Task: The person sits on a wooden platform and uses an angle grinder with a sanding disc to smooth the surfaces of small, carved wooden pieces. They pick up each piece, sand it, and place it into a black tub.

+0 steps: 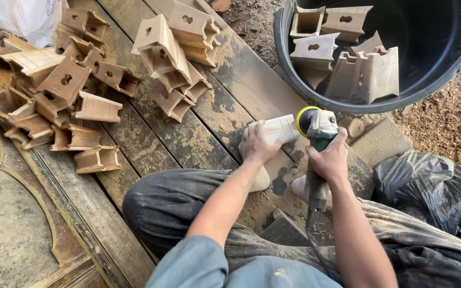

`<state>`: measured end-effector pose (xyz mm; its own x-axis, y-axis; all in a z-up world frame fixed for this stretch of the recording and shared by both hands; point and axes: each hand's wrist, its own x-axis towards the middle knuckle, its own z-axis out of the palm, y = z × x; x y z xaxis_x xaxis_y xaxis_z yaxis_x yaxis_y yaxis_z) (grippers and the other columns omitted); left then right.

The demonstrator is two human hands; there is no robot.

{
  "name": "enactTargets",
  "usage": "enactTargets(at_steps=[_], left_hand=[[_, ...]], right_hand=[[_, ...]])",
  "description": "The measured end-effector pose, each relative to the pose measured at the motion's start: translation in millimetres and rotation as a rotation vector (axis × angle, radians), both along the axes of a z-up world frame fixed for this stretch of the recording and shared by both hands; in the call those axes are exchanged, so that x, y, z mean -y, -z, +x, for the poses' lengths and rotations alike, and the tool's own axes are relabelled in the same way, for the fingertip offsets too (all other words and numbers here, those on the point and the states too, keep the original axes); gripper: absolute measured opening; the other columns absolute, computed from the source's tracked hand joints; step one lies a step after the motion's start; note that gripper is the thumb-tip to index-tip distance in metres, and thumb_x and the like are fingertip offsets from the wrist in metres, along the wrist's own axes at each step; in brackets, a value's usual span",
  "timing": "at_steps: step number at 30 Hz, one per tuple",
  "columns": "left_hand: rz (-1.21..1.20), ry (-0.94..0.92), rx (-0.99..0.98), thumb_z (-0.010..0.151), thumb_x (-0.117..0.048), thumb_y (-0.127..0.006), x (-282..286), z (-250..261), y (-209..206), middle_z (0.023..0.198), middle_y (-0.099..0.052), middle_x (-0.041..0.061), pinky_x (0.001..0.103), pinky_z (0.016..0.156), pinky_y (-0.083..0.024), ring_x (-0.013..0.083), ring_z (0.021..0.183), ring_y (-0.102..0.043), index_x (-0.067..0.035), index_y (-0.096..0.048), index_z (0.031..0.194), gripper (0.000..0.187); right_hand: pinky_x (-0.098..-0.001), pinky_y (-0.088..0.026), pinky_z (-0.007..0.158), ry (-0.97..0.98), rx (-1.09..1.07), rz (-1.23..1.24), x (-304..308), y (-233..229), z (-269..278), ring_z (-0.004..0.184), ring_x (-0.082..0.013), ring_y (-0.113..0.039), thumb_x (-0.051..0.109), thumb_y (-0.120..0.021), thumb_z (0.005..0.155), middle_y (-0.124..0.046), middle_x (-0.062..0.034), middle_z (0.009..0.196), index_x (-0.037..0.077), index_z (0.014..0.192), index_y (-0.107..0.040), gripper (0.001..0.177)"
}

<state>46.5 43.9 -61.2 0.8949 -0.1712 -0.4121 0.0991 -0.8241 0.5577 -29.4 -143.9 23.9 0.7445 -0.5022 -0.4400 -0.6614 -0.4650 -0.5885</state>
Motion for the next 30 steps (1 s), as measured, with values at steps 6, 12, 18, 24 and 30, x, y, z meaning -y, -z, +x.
enactTargets(at_steps=[6, 12, 18, 24, 30], left_hand=[[0.489, 0.585, -0.005, 0.067, -0.059, -0.081, 8.0, 44.1, 27.1, 0.144, -0.044, 0.016, 0.068, 0.119, -0.022, 0.0423, 0.142, -0.038, -0.028, -0.021, 0.162, 0.117], [0.105, 0.529, -0.353, 0.061, -0.071, -0.08, -11.2, 101.2, 64.1, 0.143, -0.063, 0.008, 0.047, 0.116, -0.044, 0.0348, 0.135, -0.057, -0.042, -0.057, 0.141, 0.087], [-0.001, 0.338, -0.074, 0.089, -0.039, -0.066, -32.1, 107.7, 101.9, 0.133, -0.07, -0.002, 0.043, 0.109, -0.051, 0.0242, 0.128, -0.063, -0.035, -0.067, 0.131, 0.043], [0.143, 0.43, -0.02, 0.08, -0.058, -0.067, -30.5, 70.6, 38.2, 0.144, -0.06, 0.007, 0.047, 0.116, -0.045, 0.0275, 0.137, -0.055, -0.022, -0.05, 0.148, 0.079], [0.083, 0.274, -0.105, 0.072, -0.06, -0.074, -45.3, 59.1, 36.6, 0.148, -0.05, 0.007, 0.055, 0.112, -0.046, 0.0323, 0.139, -0.049, -0.023, -0.043, 0.148, 0.09]], right_hand=[[-0.059, -0.046, 0.101, 0.074, 0.088, 0.111, 2.1, -21.0, 4.9, 0.119, -0.0542, -0.058, 0.031, -0.074, 0.078, -0.059, -0.0367, 0.12, 0.015, 0.145, -0.02, 0.087], [-0.0607, -0.047, 0.097, 0.129, 0.108, 0.131, 14.9, -6.8, 7.4, 0.118, -0.0543, -0.058, 0.033, -0.076, 0.08, -0.059, -0.0374, 0.12, 0.017, 0.147, -0.02, 0.089], [-0.061, -0.046, 0.096, 0.095, 0.094, 0.111, 11.8, -7.4, 8.1, 0.116, -0.0545, -0.06, 0.032, -0.076, 0.08, -0.06, -0.0371, 0.117, 0.016, 0.147, -0.02, 0.088], [-0.0585, -0.043, 0.1, 0.012, 0.009, 0.041, 2.7, -0.4, 13.7, 0.116, -0.0512, -0.061, 0.036, -0.075, 0.077, -0.063, -0.0336, 0.118, 0.017, 0.149, -0.021, 0.092], [-0.0601, -0.04, 0.102, -0.062, -0.035, 0.064, -16.6, -16.7, 17.8, 0.121, -0.05, -0.06, 0.033, -0.073, 0.08, -0.061, -0.0318, 0.123, 0.018, 0.148, -0.019, 0.088]])
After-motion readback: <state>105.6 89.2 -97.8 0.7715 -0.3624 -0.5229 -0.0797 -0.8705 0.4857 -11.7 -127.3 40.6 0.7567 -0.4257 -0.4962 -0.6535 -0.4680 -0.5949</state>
